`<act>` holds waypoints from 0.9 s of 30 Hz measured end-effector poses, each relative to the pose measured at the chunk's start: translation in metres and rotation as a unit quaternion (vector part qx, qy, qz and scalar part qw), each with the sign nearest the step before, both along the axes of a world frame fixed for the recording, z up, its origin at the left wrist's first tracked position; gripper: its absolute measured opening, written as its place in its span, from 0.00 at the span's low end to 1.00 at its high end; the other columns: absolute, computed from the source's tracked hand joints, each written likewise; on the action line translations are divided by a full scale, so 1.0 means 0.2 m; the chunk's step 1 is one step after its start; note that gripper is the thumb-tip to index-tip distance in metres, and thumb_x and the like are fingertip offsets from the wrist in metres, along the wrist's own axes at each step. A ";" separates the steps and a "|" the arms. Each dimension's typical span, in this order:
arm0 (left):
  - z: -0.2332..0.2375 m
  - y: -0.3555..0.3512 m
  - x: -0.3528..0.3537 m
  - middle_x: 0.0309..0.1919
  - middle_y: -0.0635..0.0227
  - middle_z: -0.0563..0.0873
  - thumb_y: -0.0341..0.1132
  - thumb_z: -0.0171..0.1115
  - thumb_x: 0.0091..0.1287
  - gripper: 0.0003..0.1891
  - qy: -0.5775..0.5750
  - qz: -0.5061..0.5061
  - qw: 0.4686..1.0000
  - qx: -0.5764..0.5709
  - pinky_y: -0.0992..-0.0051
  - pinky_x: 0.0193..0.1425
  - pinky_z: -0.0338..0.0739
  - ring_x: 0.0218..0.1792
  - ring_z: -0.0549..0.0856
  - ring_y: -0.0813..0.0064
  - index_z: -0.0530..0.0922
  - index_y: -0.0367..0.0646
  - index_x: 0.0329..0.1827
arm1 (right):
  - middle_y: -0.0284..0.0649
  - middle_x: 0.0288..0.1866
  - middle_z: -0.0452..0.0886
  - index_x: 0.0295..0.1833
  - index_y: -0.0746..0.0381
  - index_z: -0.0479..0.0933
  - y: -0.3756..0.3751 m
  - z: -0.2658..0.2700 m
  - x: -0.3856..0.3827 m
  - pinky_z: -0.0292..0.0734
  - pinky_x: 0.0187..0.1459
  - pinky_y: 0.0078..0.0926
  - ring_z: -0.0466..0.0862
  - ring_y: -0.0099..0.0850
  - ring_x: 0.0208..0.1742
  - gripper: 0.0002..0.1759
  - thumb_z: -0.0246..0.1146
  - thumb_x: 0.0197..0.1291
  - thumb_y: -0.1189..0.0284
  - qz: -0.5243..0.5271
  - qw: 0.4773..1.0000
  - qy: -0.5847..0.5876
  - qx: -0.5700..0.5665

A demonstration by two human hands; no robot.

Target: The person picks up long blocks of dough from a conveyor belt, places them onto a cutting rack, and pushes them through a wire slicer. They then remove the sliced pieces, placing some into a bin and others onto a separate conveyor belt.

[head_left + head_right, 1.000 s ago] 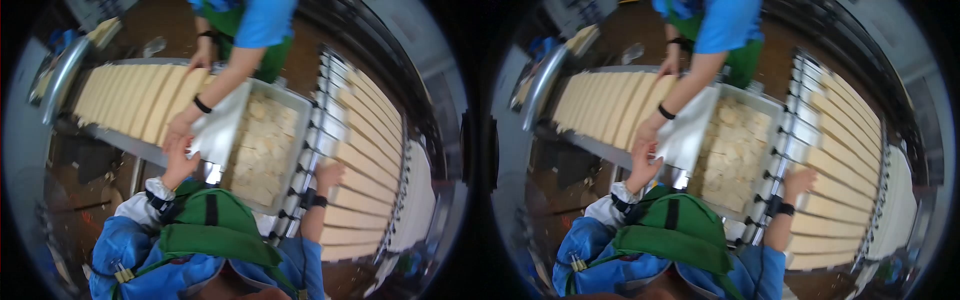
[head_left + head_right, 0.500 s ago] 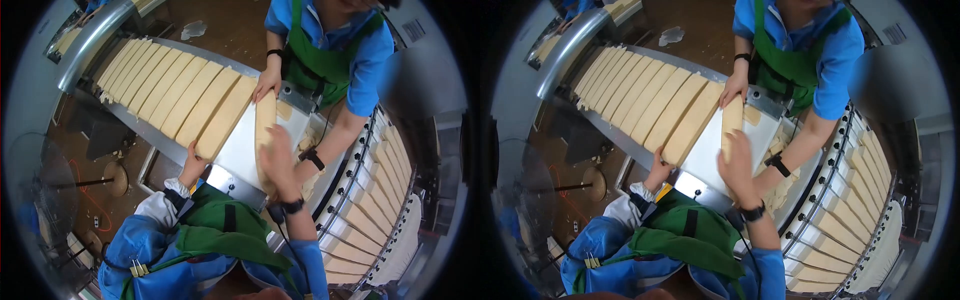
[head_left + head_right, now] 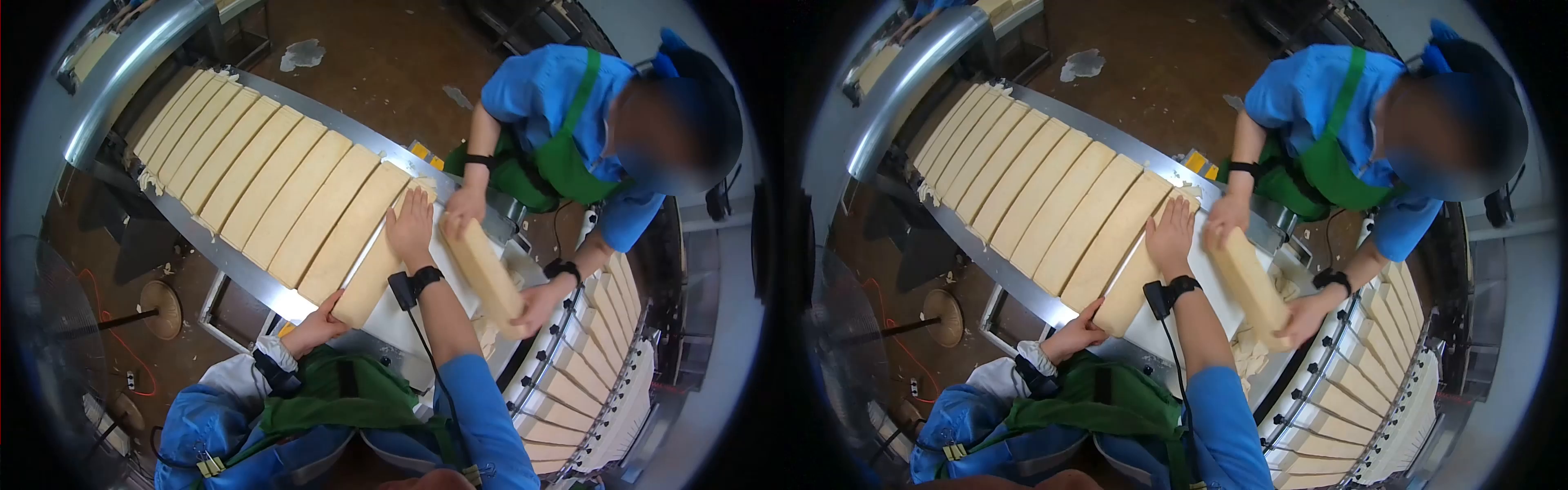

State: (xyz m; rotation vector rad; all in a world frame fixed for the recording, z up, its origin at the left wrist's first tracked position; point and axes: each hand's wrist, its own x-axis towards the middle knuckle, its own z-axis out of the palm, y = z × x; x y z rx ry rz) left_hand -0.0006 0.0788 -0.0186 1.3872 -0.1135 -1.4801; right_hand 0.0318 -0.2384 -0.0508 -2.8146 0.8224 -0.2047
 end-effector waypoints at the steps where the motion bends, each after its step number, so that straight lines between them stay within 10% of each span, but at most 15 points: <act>1: 0.02 0.00 0.01 0.38 0.69 0.85 0.27 0.69 0.69 0.51 0.020 -0.001 1.000 -0.006 0.77 0.41 0.80 0.35 0.83 0.80 0.47 0.54 0.91 | 0.58 0.85 0.60 0.81 0.73 0.61 0.01 0.03 0.01 0.41 0.87 0.52 0.54 0.53 0.88 0.41 0.57 0.74 0.55 -0.007 1.000 0.013 0.012; 8: 0.13 -0.06 0.05 0.44 0.66 0.86 0.26 0.68 0.70 0.53 0.091 -0.006 0.996 -0.020 0.77 0.42 0.82 0.36 0.83 0.78 0.42 0.56 0.91 | 0.50 0.55 0.78 0.60 0.69 0.76 -0.12 0.15 0.21 0.62 0.74 0.49 0.75 0.49 0.63 0.35 0.68 0.48 0.60 -0.037 0.998 -0.003 -0.049; 13: 0.10 -0.15 0.00 0.47 0.62 0.87 0.27 0.73 0.62 0.53 -0.048 -0.052 0.997 0.023 0.71 0.42 0.83 0.40 0.86 0.72 0.51 0.51 0.88 | 0.54 0.64 0.79 0.61 0.69 0.79 -0.15 0.29 0.12 0.67 0.71 0.50 0.74 0.50 0.70 0.39 0.70 0.48 0.52 -0.102 0.987 0.121 0.003; 16: -0.03 -0.19 -0.04 0.50 0.47 0.89 0.40 0.78 0.55 0.53 -0.277 -0.112 0.954 -0.010 0.57 0.49 0.84 0.47 0.90 0.51 0.58 0.52 0.85 | 0.54 0.68 0.78 0.61 0.68 0.79 -0.26 0.31 -0.14 0.67 0.72 0.52 0.73 0.49 0.74 0.43 0.69 0.50 0.44 -0.173 0.968 0.182 -0.002; 22: 0.12 -0.33 0.03 0.44 0.43 0.90 0.50 0.82 0.49 0.50 -0.449 -0.271 0.851 -0.005 0.51 0.52 0.84 0.46 0.90 0.41 0.68 0.52 0.78 | 0.56 0.47 0.89 0.61 0.78 0.73 -0.33 0.43 -0.95 0.85 0.56 0.45 0.90 0.55 0.47 0.53 0.79 0.43 0.44 -0.323 0.937 0.085 0.097; 25: 0.08 -0.38 0.02 0.44 0.48 0.90 0.50 0.86 0.46 0.47 -0.495 -0.296 0.817 -0.009 0.51 0.52 0.85 0.46 0.90 0.42 0.74 0.50 0.71 | 0.61 0.54 0.86 0.66 0.76 0.70 -0.18 0.61 -1.28 0.83 0.60 0.47 0.88 0.55 0.56 0.58 0.86 0.36 0.50 -0.220 0.927 -0.008 0.305; 27: 0.08 -0.41 0.01 0.40 0.46 0.90 0.49 0.84 0.45 0.43 -0.516 -0.290 0.805 -0.030 0.50 0.54 0.85 0.45 0.89 0.41 0.75 0.50 0.67 | 0.65 0.59 0.83 0.72 0.71 0.67 -0.08 0.38 -1.51 0.82 0.61 0.48 0.85 0.53 0.60 0.65 0.91 0.28 0.55 -0.151 0.957 -0.069 0.238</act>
